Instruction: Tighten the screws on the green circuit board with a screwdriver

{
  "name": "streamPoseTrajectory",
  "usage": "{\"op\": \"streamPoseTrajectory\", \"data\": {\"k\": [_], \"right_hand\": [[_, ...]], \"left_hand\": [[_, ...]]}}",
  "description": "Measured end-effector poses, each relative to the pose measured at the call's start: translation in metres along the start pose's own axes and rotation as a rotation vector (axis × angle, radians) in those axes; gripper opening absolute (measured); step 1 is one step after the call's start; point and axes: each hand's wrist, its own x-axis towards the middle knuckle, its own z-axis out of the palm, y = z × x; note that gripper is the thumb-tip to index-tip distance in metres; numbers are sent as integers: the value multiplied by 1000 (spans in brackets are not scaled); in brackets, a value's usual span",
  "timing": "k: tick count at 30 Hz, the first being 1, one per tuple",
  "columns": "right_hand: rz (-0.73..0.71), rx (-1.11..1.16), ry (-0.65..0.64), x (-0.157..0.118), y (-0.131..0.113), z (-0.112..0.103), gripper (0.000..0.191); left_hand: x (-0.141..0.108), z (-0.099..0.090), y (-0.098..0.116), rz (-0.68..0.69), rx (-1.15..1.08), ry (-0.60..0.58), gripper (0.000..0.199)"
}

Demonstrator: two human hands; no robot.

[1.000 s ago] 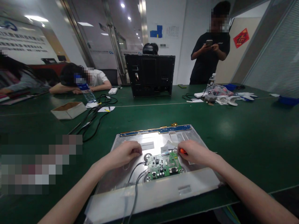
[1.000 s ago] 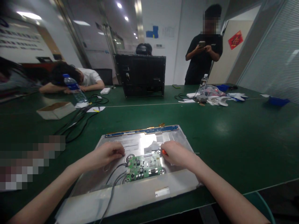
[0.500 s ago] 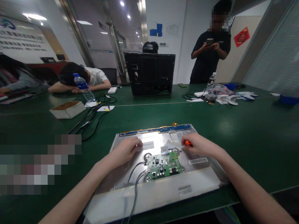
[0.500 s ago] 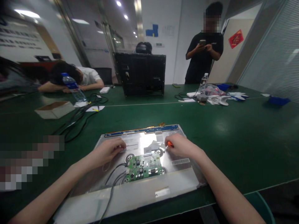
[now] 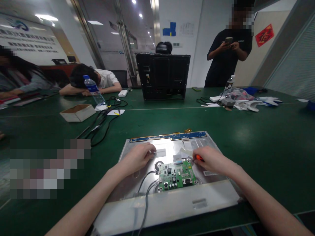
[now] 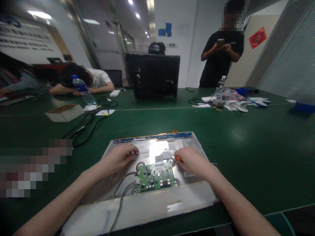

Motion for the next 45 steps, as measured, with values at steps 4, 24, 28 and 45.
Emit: {"op": "streamPoseTrajectory", "data": {"k": [4, 24, 28, 45], "right_hand": [[-22, -17, 31, 2, 0, -4, 13], [-300, -220, -18, 102, -77, 7, 17], [-305, -223, -35, 102, -75, 14, 21], [-281, -163, -45, 96, -74, 7, 26]], "left_hand": [[-8, -16, 5, 15, -150, -91, 16], [-18, -6, 11, 263, -306, -298, 15], [-18, -4, 12, 259, -302, -302, 15], [-17, -10, 9, 149, -287, -361, 7]]}}
